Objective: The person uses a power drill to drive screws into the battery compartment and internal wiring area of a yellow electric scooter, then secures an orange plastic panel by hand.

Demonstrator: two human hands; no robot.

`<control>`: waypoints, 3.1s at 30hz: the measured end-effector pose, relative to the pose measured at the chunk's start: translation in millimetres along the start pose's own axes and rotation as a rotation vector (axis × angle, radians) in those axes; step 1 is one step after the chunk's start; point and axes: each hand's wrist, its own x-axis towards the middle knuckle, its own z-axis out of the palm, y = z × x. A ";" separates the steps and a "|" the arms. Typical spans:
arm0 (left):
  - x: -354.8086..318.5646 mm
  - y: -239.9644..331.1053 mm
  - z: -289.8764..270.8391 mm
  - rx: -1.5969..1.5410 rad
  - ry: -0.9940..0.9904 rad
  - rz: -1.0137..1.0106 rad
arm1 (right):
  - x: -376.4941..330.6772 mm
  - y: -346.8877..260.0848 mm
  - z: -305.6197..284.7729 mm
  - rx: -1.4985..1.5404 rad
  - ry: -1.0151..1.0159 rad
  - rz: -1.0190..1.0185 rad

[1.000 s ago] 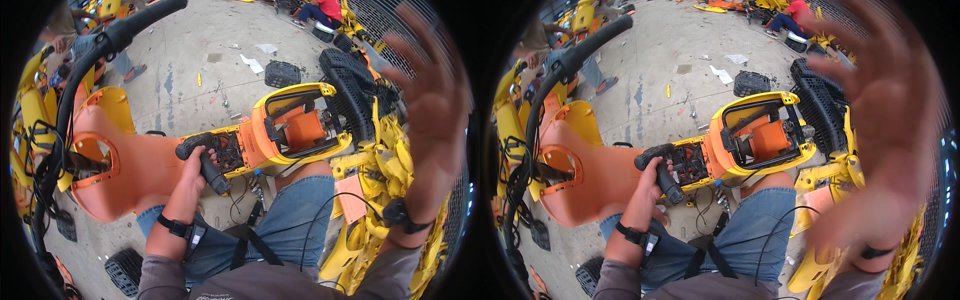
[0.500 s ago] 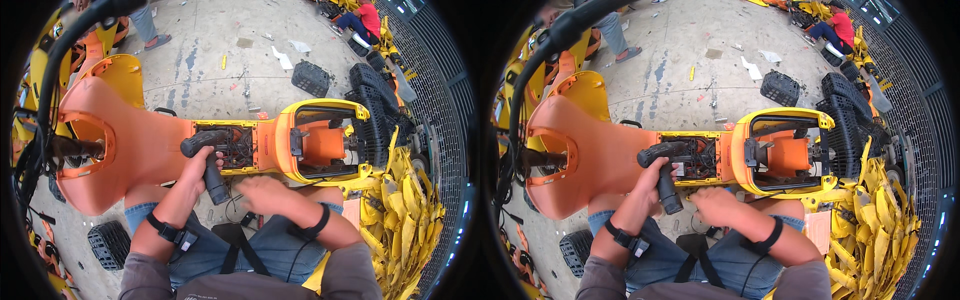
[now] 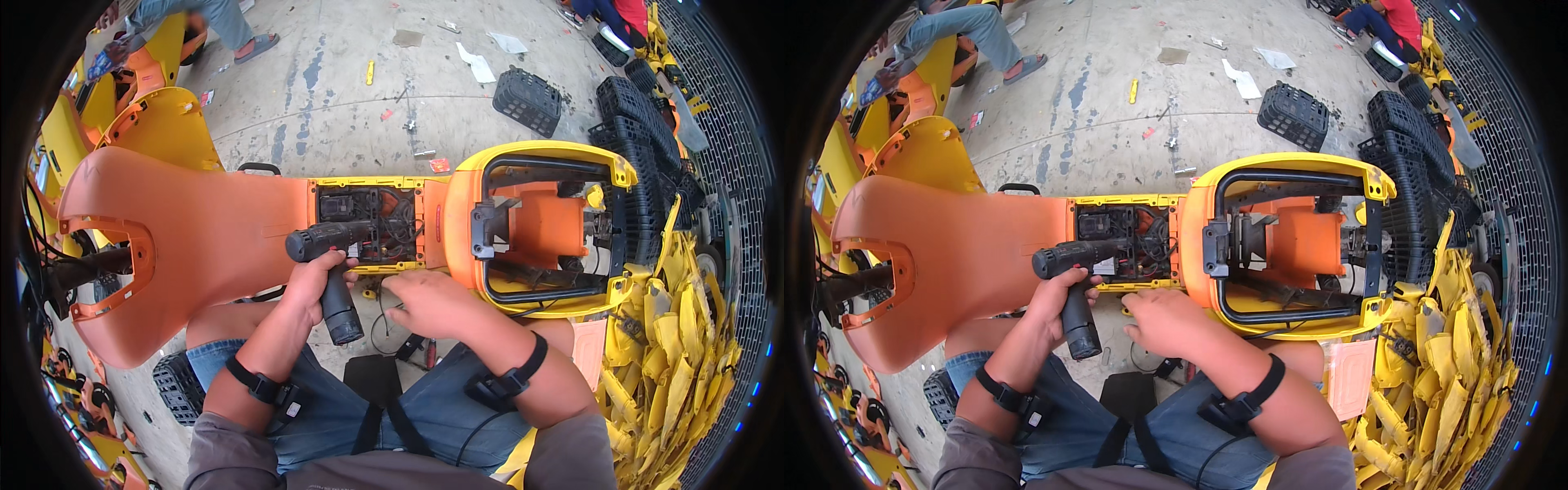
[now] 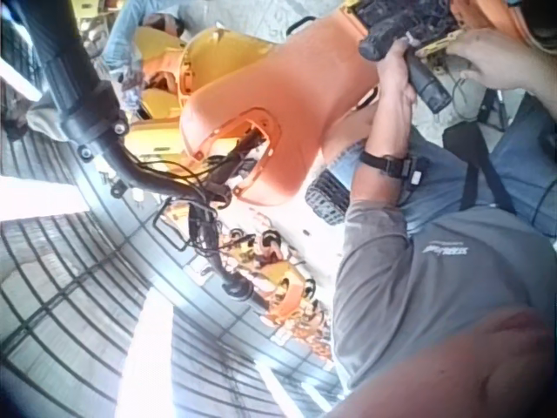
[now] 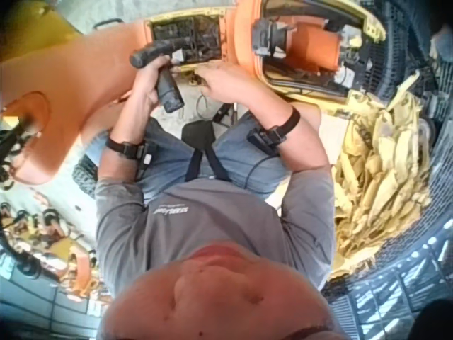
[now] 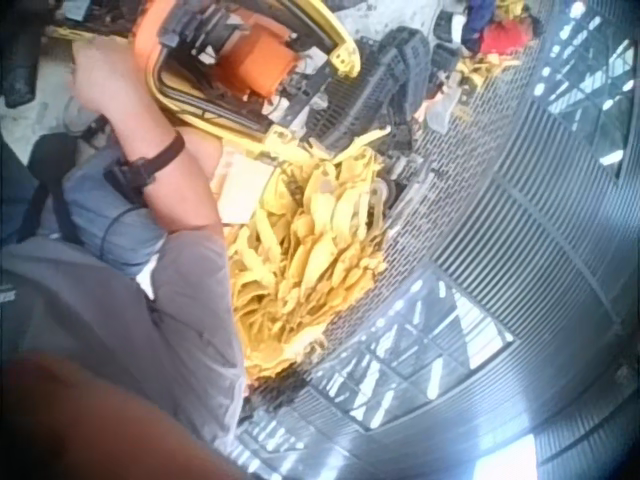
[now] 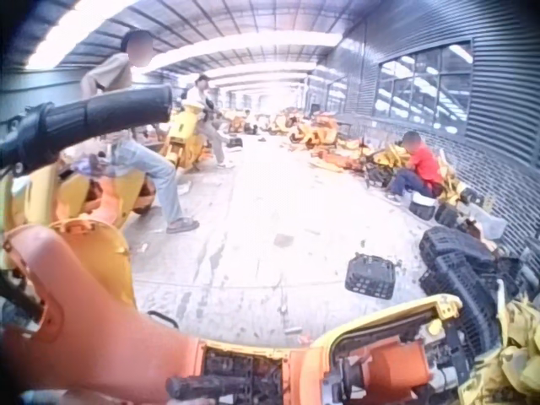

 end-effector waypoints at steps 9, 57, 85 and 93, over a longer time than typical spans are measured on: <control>-11.4 0.4 5.7 0.073 -0.018 0.035 | 26.9 8.4 55.6 -0.071 -0.161 0.003; 2.7 0.1 -26.1 -0.122 -0.033 0.018 | 1.8 -28.3 5.0 -0.178 0.056 -0.055; -2.3 14.7 -18.6 -0.107 -0.178 0.056 | -392.7 16.7 -238.0 -1.380 0.567 0.634; -7.4 18.2 -32.1 -0.113 -0.144 0.058 | -191.8 15.7 -72.0 -0.719 0.838 0.248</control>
